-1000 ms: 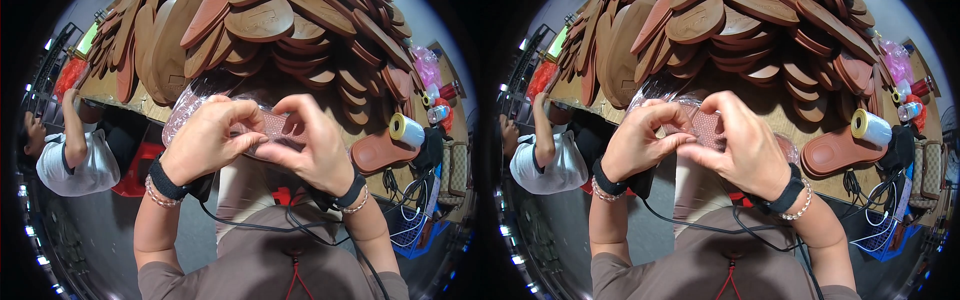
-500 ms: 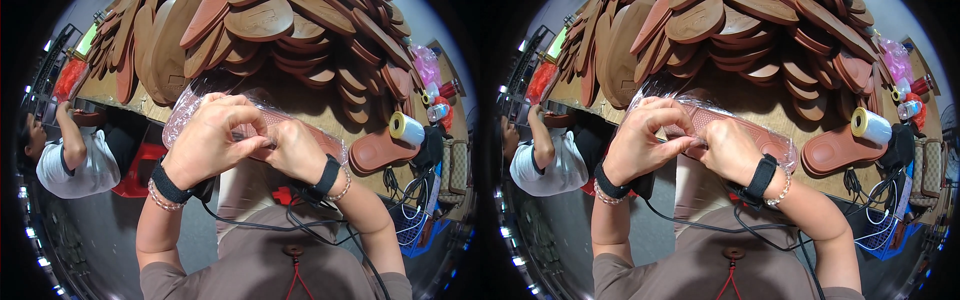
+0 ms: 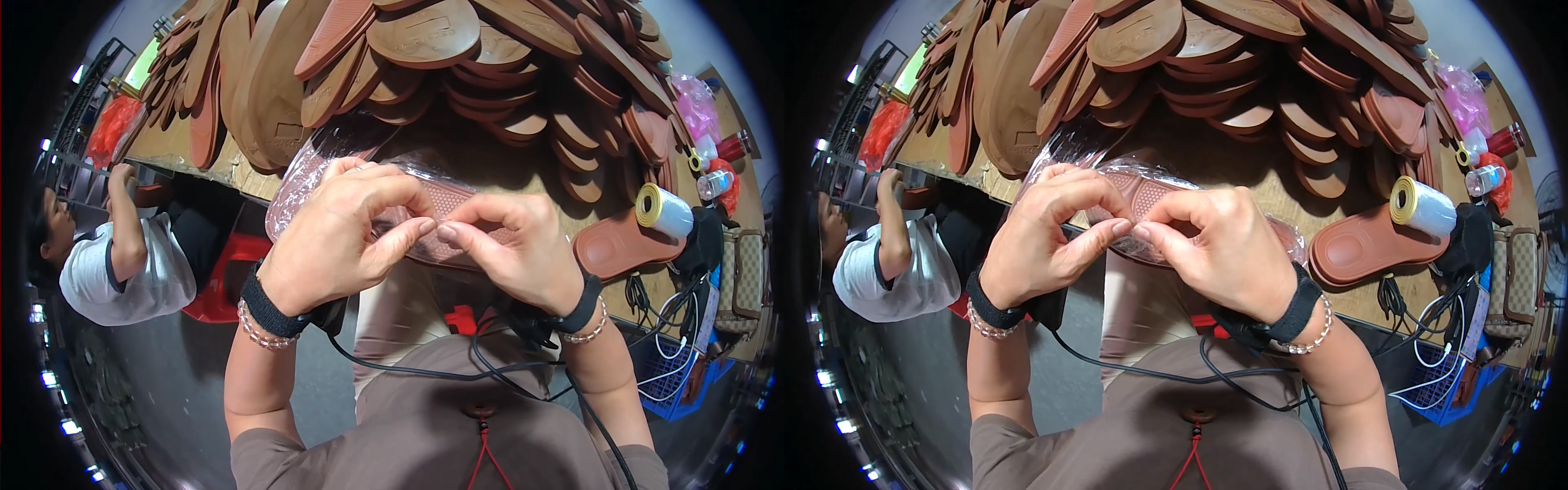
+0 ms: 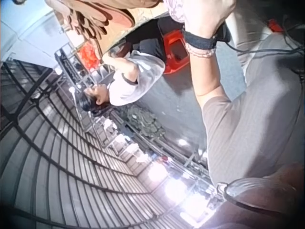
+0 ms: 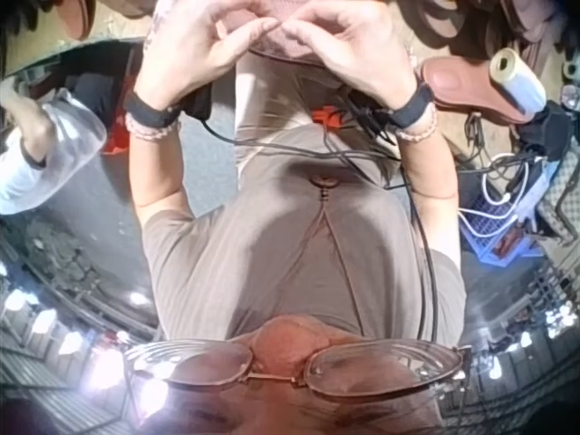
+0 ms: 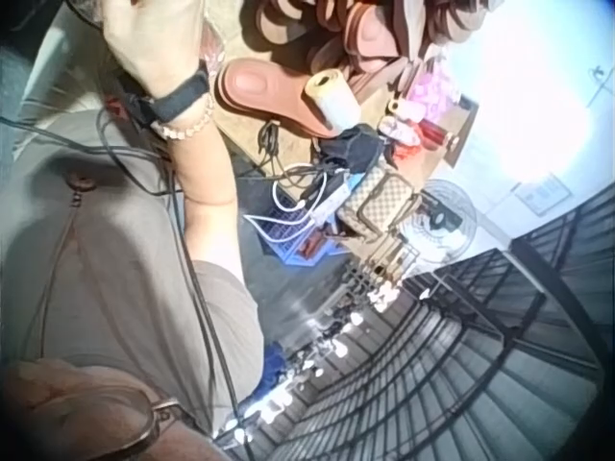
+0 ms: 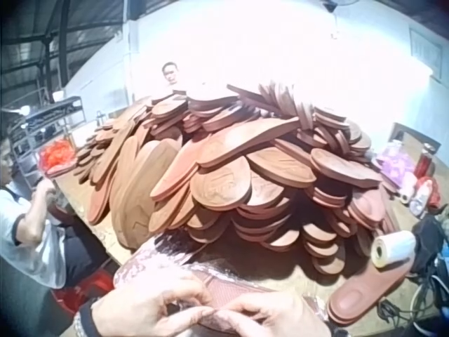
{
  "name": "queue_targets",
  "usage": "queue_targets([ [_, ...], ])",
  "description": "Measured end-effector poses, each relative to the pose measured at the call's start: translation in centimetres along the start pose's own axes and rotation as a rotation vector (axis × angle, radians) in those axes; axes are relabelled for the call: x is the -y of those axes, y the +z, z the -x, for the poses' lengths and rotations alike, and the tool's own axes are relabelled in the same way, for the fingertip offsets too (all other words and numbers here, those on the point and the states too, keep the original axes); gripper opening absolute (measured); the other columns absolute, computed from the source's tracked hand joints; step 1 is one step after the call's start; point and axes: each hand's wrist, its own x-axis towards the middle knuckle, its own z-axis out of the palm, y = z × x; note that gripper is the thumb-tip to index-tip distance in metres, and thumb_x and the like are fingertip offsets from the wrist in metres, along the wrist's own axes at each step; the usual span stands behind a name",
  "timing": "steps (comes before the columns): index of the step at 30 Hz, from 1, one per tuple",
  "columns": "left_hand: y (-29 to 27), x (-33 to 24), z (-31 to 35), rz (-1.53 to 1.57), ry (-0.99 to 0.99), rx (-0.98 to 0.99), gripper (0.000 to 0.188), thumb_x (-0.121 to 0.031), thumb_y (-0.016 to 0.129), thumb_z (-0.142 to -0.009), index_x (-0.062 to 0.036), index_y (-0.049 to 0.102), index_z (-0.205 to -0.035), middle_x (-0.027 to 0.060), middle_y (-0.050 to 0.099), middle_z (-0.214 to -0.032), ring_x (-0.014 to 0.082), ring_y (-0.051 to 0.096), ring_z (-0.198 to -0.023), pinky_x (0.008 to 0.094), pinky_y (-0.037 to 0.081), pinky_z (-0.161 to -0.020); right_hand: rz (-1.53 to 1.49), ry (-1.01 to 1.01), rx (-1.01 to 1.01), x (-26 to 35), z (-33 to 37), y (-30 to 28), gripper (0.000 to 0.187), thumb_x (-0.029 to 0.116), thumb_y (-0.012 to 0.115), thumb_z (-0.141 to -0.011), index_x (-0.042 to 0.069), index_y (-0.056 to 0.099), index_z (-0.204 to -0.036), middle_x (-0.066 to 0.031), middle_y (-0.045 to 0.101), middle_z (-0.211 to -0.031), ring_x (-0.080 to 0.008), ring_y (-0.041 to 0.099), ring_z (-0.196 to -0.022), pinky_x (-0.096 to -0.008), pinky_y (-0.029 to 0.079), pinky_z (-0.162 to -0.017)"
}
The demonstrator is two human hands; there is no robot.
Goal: The recorder is wrapping brown shoe soles in protective clear plastic film at a production workstation.
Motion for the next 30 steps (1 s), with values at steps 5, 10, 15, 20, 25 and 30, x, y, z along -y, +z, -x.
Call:
queue_targets([
  [5, 0.8, -0.9, -0.1, 0.08, -0.059, -0.002, 0.02, -0.018, 0.084, -0.084, -0.0074, 0.071, -0.094, 0.005, 0.071, -0.088, 0.025, 0.066, -0.086, 0.0366, 0.043, -0.095, -0.009, 0.004, -0.047, -0.4, 0.1, 0.3, 0.015, 0.013, 0.077, -0.093, -0.001, 0.074, -0.091, -0.0178, 0.071, -0.074, -0.0307, 0.071, -0.063, -0.0375, 0.054, -0.06],
  [10, 1.6, -0.5, 0.0, -0.056, 0.006, -0.022, 0.017, -0.016, 0.083, -0.088, -0.0051, 0.07, -0.089, 0.0062, 0.069, -0.081, 0.0249, 0.063, -0.08, 0.0373, 0.047, -0.086, 0.084, 0.028, 0.014, 0.3, 0.6, -1.3, 0.015, 0.015, 0.069, -0.1, 0.0, 0.07, -0.101, -0.0175, 0.07, -0.077, -0.0344, 0.071, -0.068, -0.0395, 0.054, -0.064],
  [15, 1.3, -0.2, 0.9, 0.055, -0.016, 0.057, 0.011, -0.01, 0.071, -0.095, -0.0028, 0.065, -0.099, 0.0105, 0.071, -0.095, 0.028, 0.064, -0.086, 0.0377, 0.048, -0.088, 0.328, 0.092, 0.254, -1.3, 3.1, -6.9, 0.025, 0.022, 0.055, -0.109, 0.001, 0.069, -0.115, -0.0144, 0.073, -0.096, -0.0343, 0.07, -0.093, -0.0397, 0.054, -0.087],
  [20, 2.2, -0.2, 1.1, 0.024, -0.082, 0.095, 0.012, -0.012, 0.062, -0.098, -0.0011, 0.058, -0.102, 0.0156, 0.066, -0.092, 0.0361, 0.062, -0.088, 0.0433, 0.049, -0.081, 0.474, -0.008, 0.235, -2.7, 6.0, -7.7, 0.021, 0.021, 0.058, -0.106, 0.005, 0.071, -0.108, -0.0122, 0.07, -0.095, -0.0331, 0.066, -0.099, -0.047, 0.045, -0.104],
  [25, 2.6, 0.0, 1.1, -0.072, -0.098, 0.111, 0.02, -0.019, 0.061, -0.098, 0.0001, 0.056, -0.1, 0.0185, 0.059, -0.088, 0.0401, 0.058, -0.085, 0.0462, 0.047, -0.078, 0.559, -0.074, 0.189, -2.8, 7.1, -8.9, 0.018, 0.02, 0.063, -0.103, 0.006, 0.072, -0.096, -0.0103, 0.066, -0.088, -0.0305, 0.063, -0.095, -0.0483, 0.041, -0.106],
  [30, 2.7, -0.2, 0.9, -0.037, -0.104, 0.097, 0.021, -0.02, 0.061, -0.098, 0.0003, 0.057, -0.099, 0.0179, 0.059, -0.086, 0.0391, 0.058, -0.084, 0.0455, 0.047, -0.077, 0.27, -0.059, 0.1, -3.8, 7.5, -10.0, 0.019, 0.017, 0.062, -0.103, 0.004, 0.069, -0.092, -0.0103, 0.064, -0.084, -0.0302, 0.061, -0.088, -0.0434, 0.045, -0.096],
])
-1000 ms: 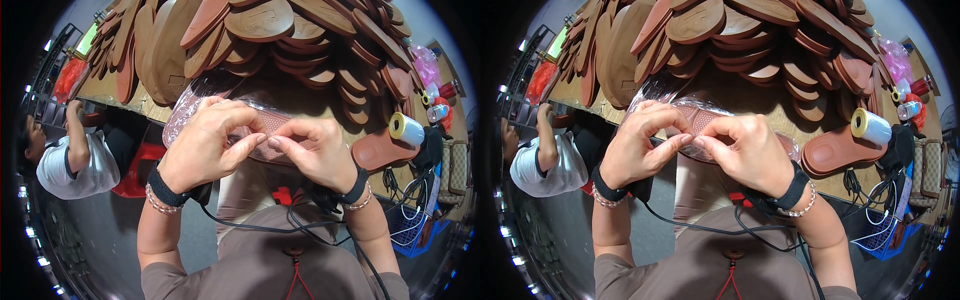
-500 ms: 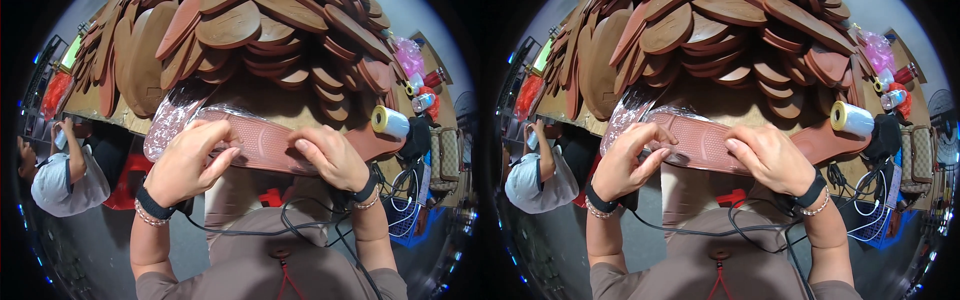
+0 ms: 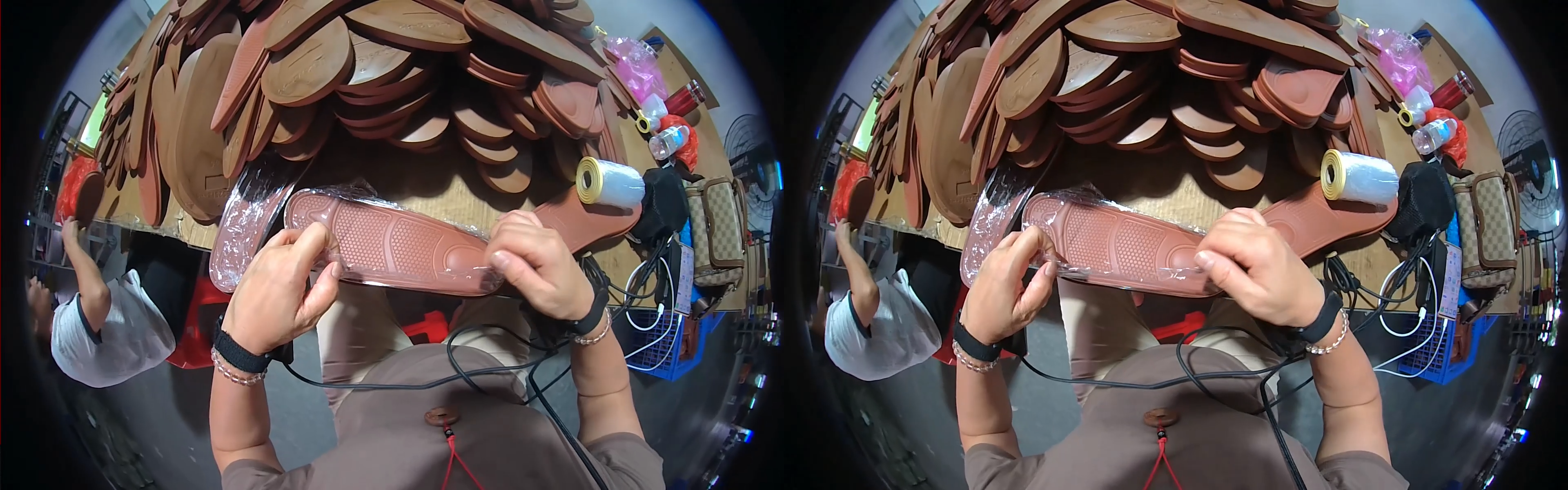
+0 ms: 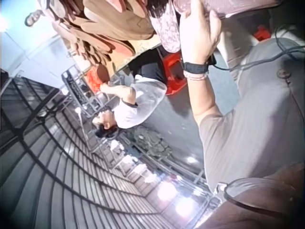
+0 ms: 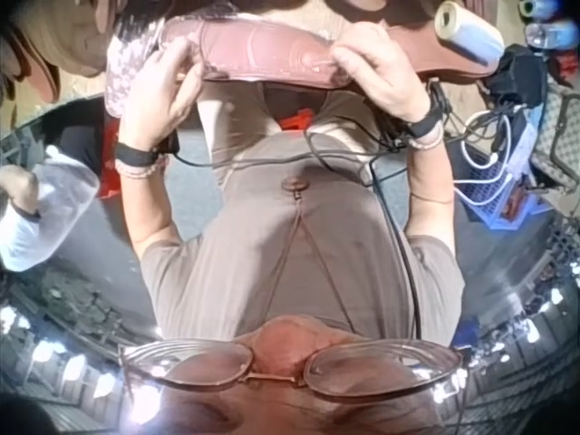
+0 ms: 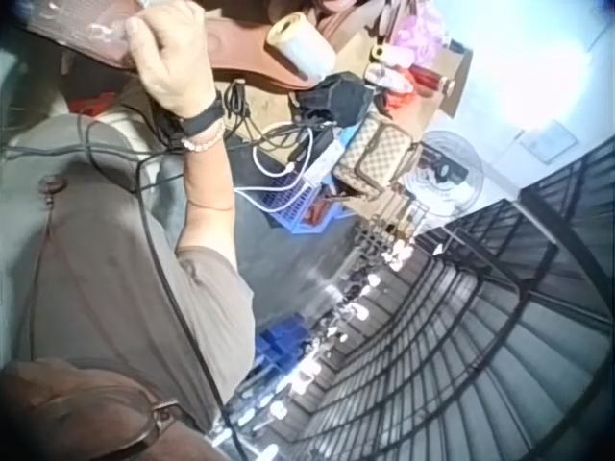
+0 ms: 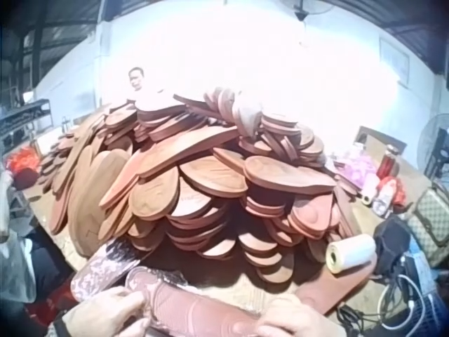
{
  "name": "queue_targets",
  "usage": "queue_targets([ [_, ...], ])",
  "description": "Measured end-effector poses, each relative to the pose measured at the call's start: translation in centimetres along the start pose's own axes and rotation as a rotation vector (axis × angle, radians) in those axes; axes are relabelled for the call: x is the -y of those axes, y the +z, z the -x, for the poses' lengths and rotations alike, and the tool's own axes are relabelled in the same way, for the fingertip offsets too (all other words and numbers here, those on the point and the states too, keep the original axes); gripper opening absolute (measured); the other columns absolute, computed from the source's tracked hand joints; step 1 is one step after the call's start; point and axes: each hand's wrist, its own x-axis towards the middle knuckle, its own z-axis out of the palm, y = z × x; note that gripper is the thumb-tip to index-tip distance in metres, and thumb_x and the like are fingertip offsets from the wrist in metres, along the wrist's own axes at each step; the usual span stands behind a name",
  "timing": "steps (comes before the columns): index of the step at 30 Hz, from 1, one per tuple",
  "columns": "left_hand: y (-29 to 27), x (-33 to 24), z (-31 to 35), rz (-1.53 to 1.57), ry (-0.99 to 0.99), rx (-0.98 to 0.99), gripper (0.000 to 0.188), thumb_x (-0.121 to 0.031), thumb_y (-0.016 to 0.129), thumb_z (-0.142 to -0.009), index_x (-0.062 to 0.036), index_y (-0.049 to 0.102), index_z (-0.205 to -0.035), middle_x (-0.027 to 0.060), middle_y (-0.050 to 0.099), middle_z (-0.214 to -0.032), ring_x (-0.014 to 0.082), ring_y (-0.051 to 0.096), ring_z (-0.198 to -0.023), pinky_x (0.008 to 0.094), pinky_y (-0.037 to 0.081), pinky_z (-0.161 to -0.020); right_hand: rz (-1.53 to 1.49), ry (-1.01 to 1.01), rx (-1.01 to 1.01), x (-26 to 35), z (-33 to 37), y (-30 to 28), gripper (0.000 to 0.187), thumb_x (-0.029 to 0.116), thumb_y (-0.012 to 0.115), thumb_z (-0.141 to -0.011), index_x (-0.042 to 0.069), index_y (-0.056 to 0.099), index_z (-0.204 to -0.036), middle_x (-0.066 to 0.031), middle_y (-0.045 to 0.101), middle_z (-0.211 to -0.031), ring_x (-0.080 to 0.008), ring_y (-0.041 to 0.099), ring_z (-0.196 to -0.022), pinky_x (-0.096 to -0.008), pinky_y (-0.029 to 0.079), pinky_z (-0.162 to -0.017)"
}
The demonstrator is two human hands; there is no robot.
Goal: The recorder is wrapping brown shoe soles in protective clear plastic film at a production workstation.
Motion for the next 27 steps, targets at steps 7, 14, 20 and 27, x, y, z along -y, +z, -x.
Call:
queue_targets([
  [7, -0.6, -0.7, -0.5, 0.047, -0.031, 0.036, 0.018, -0.016, 0.068, -0.094, -0.0006, 0.06, -0.098, 0.0169, 0.066, -0.086, 0.0403, 0.062, -0.085, 0.0472, 0.051, -0.082, -0.352, 0.213, -0.129, -0.9, 1.1, 0.5, 0.017, 0.013, 0.077, -0.091, 0.002, 0.065, -0.088, -0.0067, 0.062, -0.082, -0.0186, 0.061, -0.081, -0.0348, 0.049, -0.08],
  [14, -1.7, -0.4, -0.4, 0.092, 0.116, -0.059, 0.01, -0.011, 0.075, -0.087, -0.0039, 0.067, -0.088, 0.0084, 0.072, -0.086, 0.0259, 0.068, -0.087, 0.0388, 0.049, -0.089, 0.086, -0.057, -0.231, 0.4, 0.4, -0.6, 0.019, 0.011, 0.086, -0.08, 0.007, 0.068, -0.081, -0.0016, 0.064, -0.075, -0.0215, 0.061, -0.07, -0.044, 0.049, -0.097],
  [20, -1.6, -0.7, -0.2, 0.128, 0.067, -0.054, 0.012, -0.013, 0.078, -0.087, -0.0033, 0.072, -0.089, 0.0057, 0.071, -0.082, 0.0255, 0.06, -0.081, 0.0363, 0.048, -0.085, 0.198, -0.097, -0.184, 0.8, 0.4, -0.9, 0.023, 0.02, 0.089, -0.081, 0.008, 0.07, -0.086, -0.0013, 0.062, -0.073, -0.0228, 0.06, -0.072, -0.0404, 0.047, -0.092],
  [27, -0.7, -0.3, -0.5, 0.179, 0.121, -0.033, 0.012, -0.008, 0.072, -0.082, -0.0043, 0.07, -0.093, 0.0083, 0.069, -0.083, 0.029, 0.065, -0.078, 0.0374, 0.05, -0.087, 0.314, -0.115, -0.135, 0.9, 0.9, -0.3, 0.03, 0.024, 0.091, -0.076, 0.009, 0.069, -0.089, -0.002, 0.06, -0.076, -0.0245, 0.059, -0.075, -0.0376, 0.043, -0.081],
])
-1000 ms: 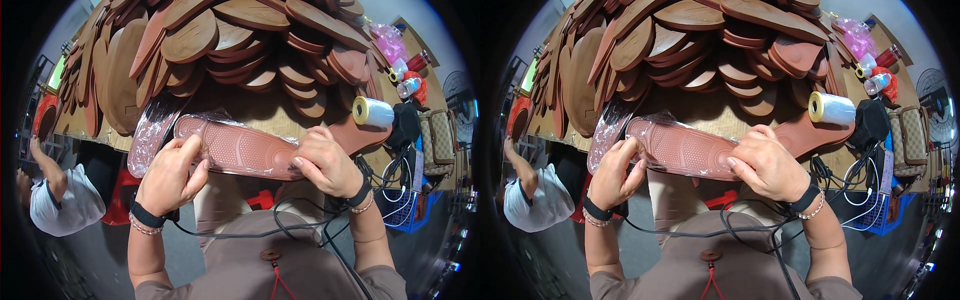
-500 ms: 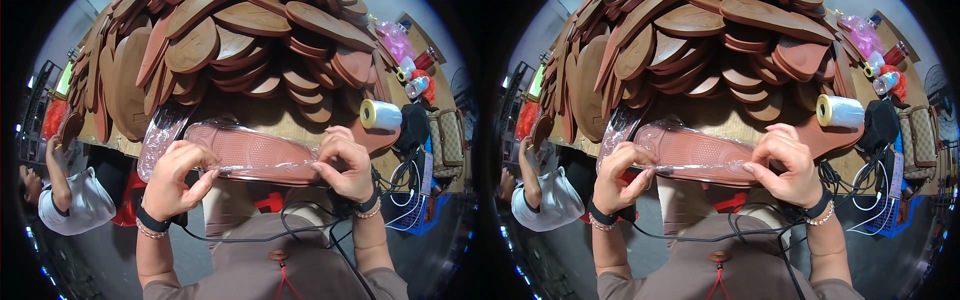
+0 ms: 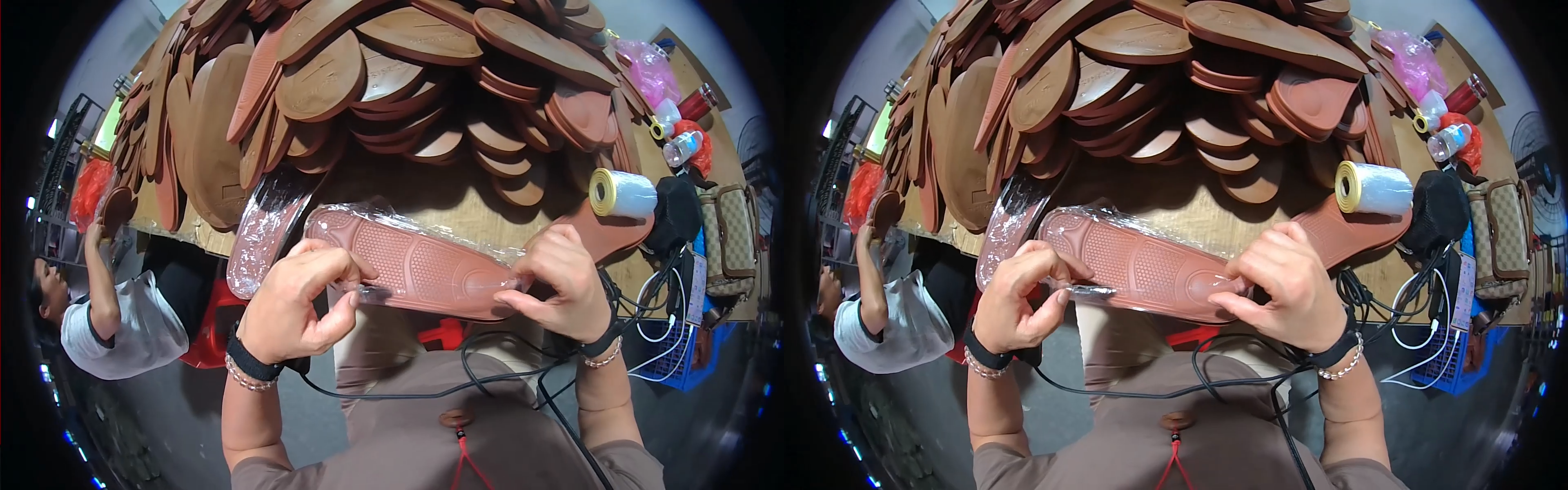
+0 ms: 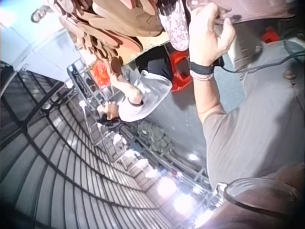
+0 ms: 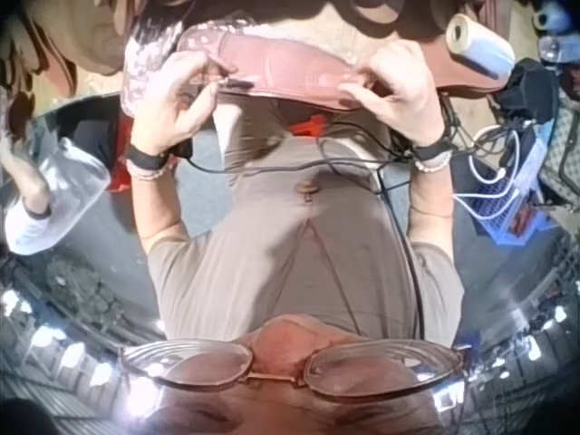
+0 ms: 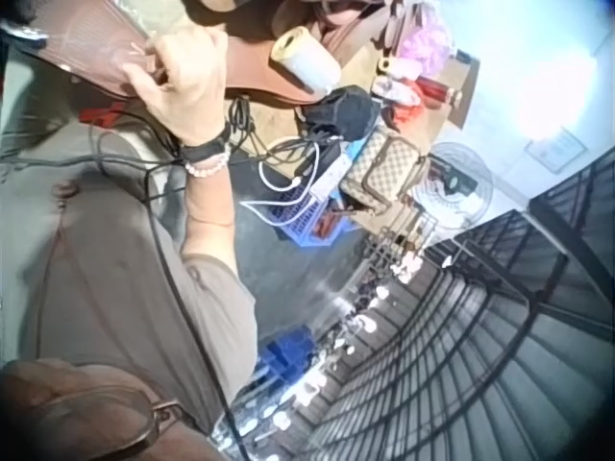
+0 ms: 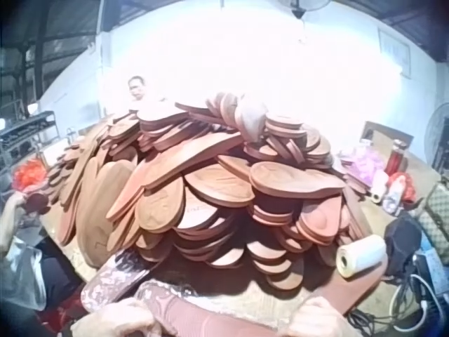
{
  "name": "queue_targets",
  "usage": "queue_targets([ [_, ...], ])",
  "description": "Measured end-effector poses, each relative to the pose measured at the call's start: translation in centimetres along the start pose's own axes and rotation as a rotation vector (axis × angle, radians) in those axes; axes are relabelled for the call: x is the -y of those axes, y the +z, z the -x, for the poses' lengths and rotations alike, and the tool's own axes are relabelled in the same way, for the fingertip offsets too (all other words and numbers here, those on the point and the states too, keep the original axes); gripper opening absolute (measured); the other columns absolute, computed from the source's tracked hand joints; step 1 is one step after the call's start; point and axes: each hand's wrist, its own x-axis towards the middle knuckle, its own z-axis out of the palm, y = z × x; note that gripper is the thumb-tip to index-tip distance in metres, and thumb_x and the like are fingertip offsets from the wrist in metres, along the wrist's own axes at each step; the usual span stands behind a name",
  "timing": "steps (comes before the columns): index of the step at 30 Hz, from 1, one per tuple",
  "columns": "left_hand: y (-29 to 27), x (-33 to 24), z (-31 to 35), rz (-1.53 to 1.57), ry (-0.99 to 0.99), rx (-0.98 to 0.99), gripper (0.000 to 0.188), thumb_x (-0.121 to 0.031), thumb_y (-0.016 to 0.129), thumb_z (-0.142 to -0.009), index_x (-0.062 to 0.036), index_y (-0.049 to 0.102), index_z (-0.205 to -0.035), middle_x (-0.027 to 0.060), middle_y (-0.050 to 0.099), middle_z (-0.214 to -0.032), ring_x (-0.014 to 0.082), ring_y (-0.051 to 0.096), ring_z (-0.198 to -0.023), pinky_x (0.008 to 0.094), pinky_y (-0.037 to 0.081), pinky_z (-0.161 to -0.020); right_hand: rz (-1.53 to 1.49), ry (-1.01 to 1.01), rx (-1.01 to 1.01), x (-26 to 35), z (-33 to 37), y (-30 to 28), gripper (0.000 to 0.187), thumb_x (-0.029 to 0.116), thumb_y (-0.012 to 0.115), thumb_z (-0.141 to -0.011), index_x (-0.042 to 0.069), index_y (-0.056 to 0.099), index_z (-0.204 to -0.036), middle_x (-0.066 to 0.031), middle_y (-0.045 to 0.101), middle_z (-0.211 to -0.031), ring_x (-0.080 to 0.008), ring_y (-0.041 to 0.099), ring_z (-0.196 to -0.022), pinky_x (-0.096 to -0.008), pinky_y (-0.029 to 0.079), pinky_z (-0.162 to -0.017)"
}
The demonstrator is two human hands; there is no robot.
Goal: The recorder is wrapping brown shoe soles in protective clear plastic film at a production workstation.
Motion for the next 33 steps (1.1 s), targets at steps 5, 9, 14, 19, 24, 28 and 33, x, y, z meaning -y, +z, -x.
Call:
queue_targets([
  [5, 0.6, -1.0, -1.1, -0.02, -0.016, 0.155, 0.018, -0.015, 0.075, -0.078, -0.0057, 0.071, -0.093, 0.0063, 0.066, -0.077, 0.0283, 0.066, -0.078, 0.0387, 0.053, -0.083, 0.026, -0.005, 0.022, 0.6, -0.2, -0.5, 0.034, 0.02, 0.09, -0.072, 0.008, 0.069, -0.095, -0.004, 0.062, -0.083, -0.0251, 0.06, -0.081, -0.0387, 0.044, -0.079],
  [9, 0.6, -1.2, -1.3, -0.065, -0.04, 0.183, 0.022, -0.022, 0.08, -0.08, -0.0066, 0.067, -0.087, 0.0061, 0.065, -0.074, 0.0287, 0.065, -0.074, 0.0388, 0.054, -0.073, 0.04, 0.033, 0.026, 1.0, -0.2, -0.9, 0.033, 0.007, 0.079, -0.071, 0.004, 0.067, -0.101, -0.0082, 0.061, -0.084, -0.0282, 0.061, -0.081, -0.0392, 0.046, -0.078],
  [14, 0.6, -0.1, -0.5, 0.071, -0.098, 0.14, 0.034, -0.028, 0.084, -0.083, -0.0064, 0.059, -0.082, 0.0069, 0.062, -0.074, 0.0301, 0.063, -0.071, 0.0394, 0.052, -0.069, 0.027, 0.046, -0.013, 0.2, 0.6, -1.0, 0.031, 0.004, 0.077, -0.073, 0.002, 0.066, -0.102, -0.0116, 0.063, -0.09, -0.0304, 0.062, -0.082, -0.0412, 0.05, -0.08],
  [19, 0.5, -0.7, -0.8, -0.035, -0.106, 0.184, 0.033, -0.027, 0.082, -0.087, -0.0061, 0.057, -0.081, 0.0073, 0.06, -0.072, 0.0303, 0.063, -0.069, 0.0401, 0.051, -0.065, 0.07, 0.006, -0.067, -0.3, 0.9, -0.6, 0.032, 0.004, 0.079, -0.075, 0.001, 0.065, -0.103, -0.0132, 0.068, -0.103, -0.0313, 0.065, -0.087, -0.0401, 0.052, -0.082],
  [24, 0.6, -0.3, -0.7, 0.007, -0.134, 0.194, 0.029, -0.019, 0.077, -0.09, -0.0044, 0.055, -0.081, 0.0096, 0.055, -0.069, 0.0281, 0.055, -0.06, 0.0369, 0.044, -0.057, 0.072, 0.002, -0.092, -0.2, 0.8, -1.1, 0.035, 0.012, 0.085, -0.073, 0.003, 0.069, -0.103, -0.0115, 0.07, -0.107, -0.0296, 0.066, -0.089, -0.0393, 0.051, -0.083],
  [28, 0.3, -0.6, -0.9, 0.02, -0.204, 0.227, 0.028, -0.019, 0.077, -0.091, -0.0044, 0.055, -0.081, 0.0093, 0.054, -0.069, 0.0257, 0.054, -0.057, 0.0363, 0.043, -0.055, 0.102, -0.013, -0.111, 0.1, 0.3, -1.2, 0.035, 0.015, 0.087, -0.071, 0.005, 0.074, -0.102, -0.0099, 0.07, -0.106, -0.0274, 0.066, -0.088, -0.0385, 0.05, -0.082],
  [33, 0.4, -0.6, -1.0, 0.035, -0.201, 0.229, 0.029, -0.02, 0.077, -0.09, -0.0046, 0.055, -0.08, 0.0091, 0.053, -0.067, 0.025, 0.052, -0.056, 0.0363, 0.042, -0.054, 0.115, 0.041, -0.1, 0.4, 0.1, -0.5, 0.041, 0.019, 0.089, -0.067, 0.008, 0.079, -0.104, -0.0088, 0.068, -0.094, -0.027, 0.063, -0.083, -0.0379, 0.048, -0.08],
])
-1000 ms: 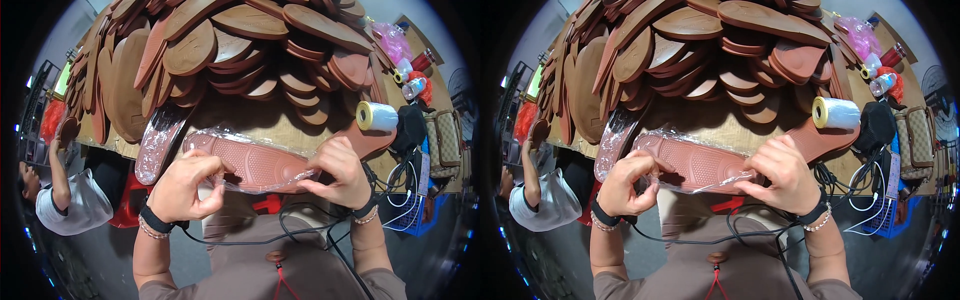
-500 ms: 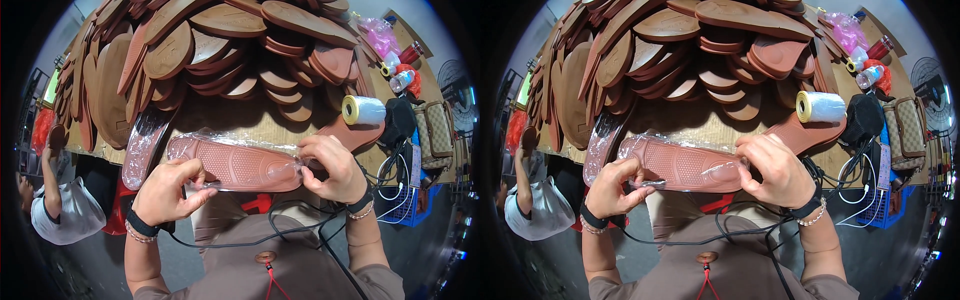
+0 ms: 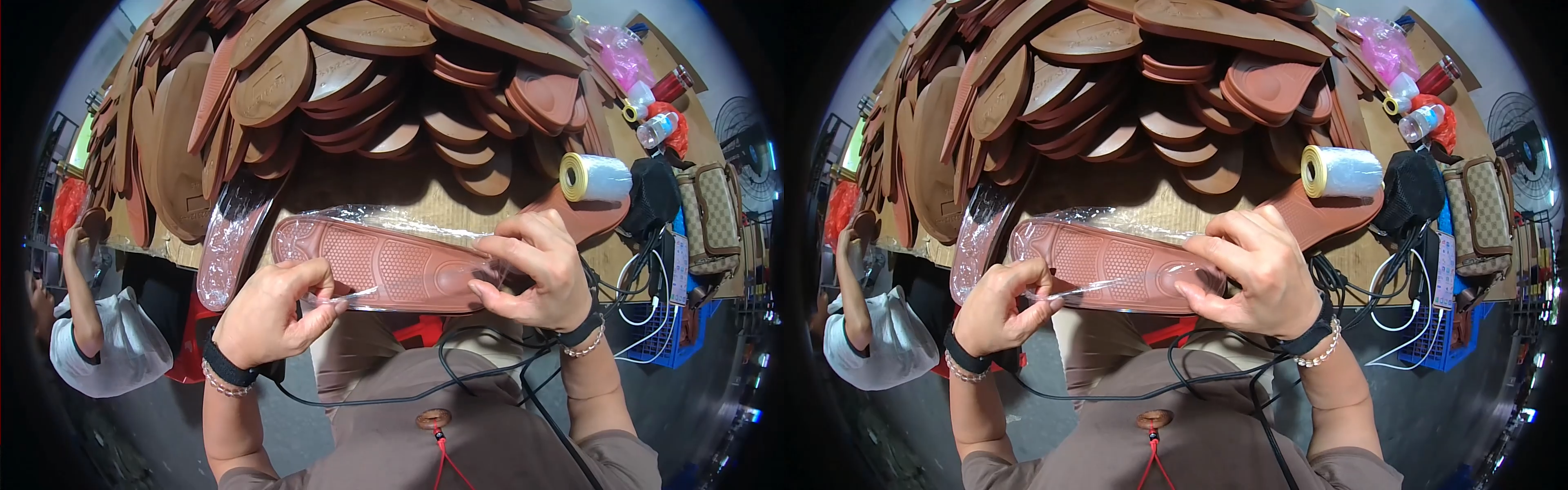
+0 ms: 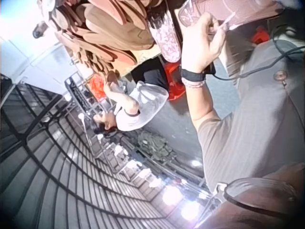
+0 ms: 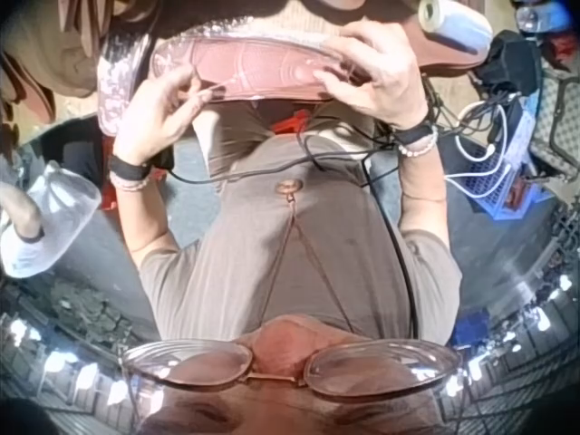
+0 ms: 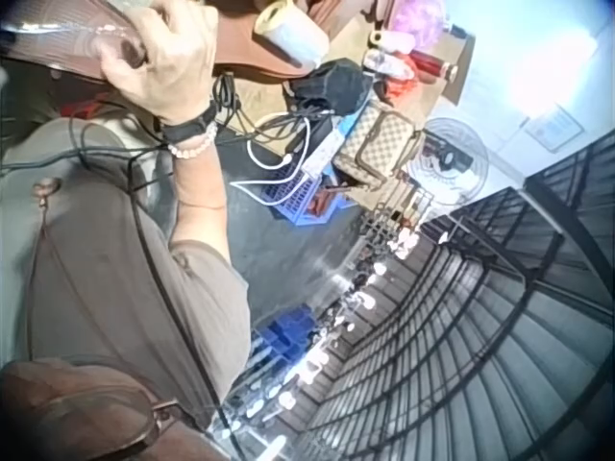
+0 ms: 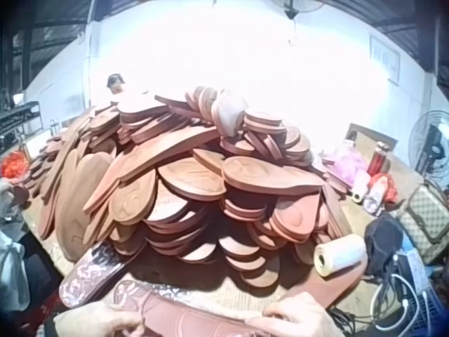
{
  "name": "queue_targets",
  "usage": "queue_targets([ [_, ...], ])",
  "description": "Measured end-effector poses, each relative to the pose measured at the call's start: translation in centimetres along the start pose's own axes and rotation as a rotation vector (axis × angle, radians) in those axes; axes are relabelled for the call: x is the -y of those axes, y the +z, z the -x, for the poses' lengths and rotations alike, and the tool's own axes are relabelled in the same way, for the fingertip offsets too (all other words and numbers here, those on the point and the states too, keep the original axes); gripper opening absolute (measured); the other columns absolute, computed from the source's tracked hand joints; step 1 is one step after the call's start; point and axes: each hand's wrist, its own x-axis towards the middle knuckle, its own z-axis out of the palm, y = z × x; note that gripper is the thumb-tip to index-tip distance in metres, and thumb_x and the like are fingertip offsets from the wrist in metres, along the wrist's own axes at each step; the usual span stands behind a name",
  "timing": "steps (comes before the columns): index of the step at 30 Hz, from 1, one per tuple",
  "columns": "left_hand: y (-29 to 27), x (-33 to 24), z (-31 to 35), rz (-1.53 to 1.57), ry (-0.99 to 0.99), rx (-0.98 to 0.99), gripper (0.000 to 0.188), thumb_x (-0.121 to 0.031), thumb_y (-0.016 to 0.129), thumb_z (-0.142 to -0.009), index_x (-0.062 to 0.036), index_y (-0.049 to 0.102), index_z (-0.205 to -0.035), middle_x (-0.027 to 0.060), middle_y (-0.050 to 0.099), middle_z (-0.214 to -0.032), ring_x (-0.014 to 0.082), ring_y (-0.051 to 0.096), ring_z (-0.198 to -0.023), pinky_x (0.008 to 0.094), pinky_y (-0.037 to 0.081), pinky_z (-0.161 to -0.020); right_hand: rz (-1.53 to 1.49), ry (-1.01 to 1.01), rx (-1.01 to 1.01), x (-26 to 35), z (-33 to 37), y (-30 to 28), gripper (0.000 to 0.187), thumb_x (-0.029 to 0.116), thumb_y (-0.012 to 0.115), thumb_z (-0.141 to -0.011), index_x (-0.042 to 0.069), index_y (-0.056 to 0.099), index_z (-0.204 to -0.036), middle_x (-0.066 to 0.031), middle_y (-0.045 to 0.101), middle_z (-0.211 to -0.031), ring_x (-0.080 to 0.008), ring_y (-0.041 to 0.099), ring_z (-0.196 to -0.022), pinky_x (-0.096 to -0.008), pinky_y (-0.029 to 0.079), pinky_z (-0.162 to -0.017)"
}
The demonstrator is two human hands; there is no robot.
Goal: The recorder is wrapping brown shoe soles in protective clear plastic film at a production workstation.
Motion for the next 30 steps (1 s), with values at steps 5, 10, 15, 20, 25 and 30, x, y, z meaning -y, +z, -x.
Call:
queue_targets([
  [5, 0.1, 0.0, 0.0, -0.011, 0.014, -0.01, 0.029, -0.021, 0.077, -0.09, -0.0047, 0.055, -0.08, 0.0103, 0.054, -0.067, 0.0272, 0.053, -0.056, 0.0374, 0.042, -0.054, -0.046, 0.024, -0.022, 0.4, -0.6, 0.3, 0.03, 0.022, 0.088, -0.072, 0.008, 0.08, -0.097, -0.0057, 0.063, -0.084, -0.0236, 0.06, -0.077, -0.0367, 0.044, -0.076],
  [10, 0.2, 0.2, 0.0, -0.025, 0.027, -0.012, 0.029, -0.02, 0.077, -0.089, -0.0046, 0.055, -0.079, 0.0113, 0.054, -0.067, 0.0301, 0.054, -0.056, 0.0386, 0.043, -0.055, -0.137, 0.105, 0.004, 0.7, -0.7, 0.6, 0.017, 0.019, 0.087, -0.076, 0.011, 0.081, -0.09, -0.0037, 0.059, -0.078, -0.0226, 0.057, -0.074, -0.0363, 0.04, -0.077],
  [15, 0.2, 0.1, 0.0, -0.018, 0.018, -0.027, 0.028, -0.02, 0.076, -0.089, -0.0045, 0.055, -0.079, 0.0116, 0.055, -0.066, 0.0315, 0.054, -0.057, 0.0393, 0.043, -0.056, -0.166, 0.131, -0.032, 0.7, -0.5, 1.1, 0.008, 0.012, 0.083, -0.08, 0.012, 0.08, -0.087, -0.0026, 0.059, -0.08, -0.0222, 0.057, -0.076, -0.0363, 0.039, -0.08],
  [20, 0.2, 0.5, 0.0, -0.003, 0.011, -0.02, 0.031, -0.024, 0.077, -0.091, -0.0043, 0.056, -0.08, 0.012, 0.055, -0.066, 0.032, 0.054, -0.057, 0.0399, 0.043, -0.056, -0.118, 0.051, -0.083, 0.7, -1.0, 1.1, 0.007, 0.01, 0.081, -0.084, 0.009, 0.075, -0.087, -0.0032, 0.065, -0.086, -0.0221, 0.061, -0.08, -0.0412, 0.044, -0.094],
  [25, -0.4, 0.5, -0.3, -0.04, -0.003, 0.001, 0.033, -0.03, 0.077, -0.094, -0.0026, 0.06, -0.085, 0.012, 0.056, -0.067, 0.0318, 0.054, -0.058, 0.0404, 0.043, -0.057, -0.17, 0.103, -0.132, 0.7, -0.7, 1.8, 0.01, 0.007, 0.076, -0.09, 0.004, 0.067, -0.092, -0.0058, 0.067, -0.084, -0.025, 0.063, -0.078, -0.0487, 0.046, -0.101],
  [30, -0.8, 1.1, -0.2, 0.113, -0.055, 0.074, 0.033, -0.03, 0.074, -0.099, 0.0008, 0.063, -0.095, 0.0101, 0.06, -0.075, 0.0237, 0.058, -0.066, 0.0348, 0.048, -0.066, -0.259, 0.211, -0.207, 1.1, -0.6, 2.6, 0.007, 0.004, 0.072, -0.093, 0.002, 0.065, -0.094, -0.0097, 0.066, -0.08, -0.0321, 0.062, -0.074, -0.0428, 0.051, -0.078],
])
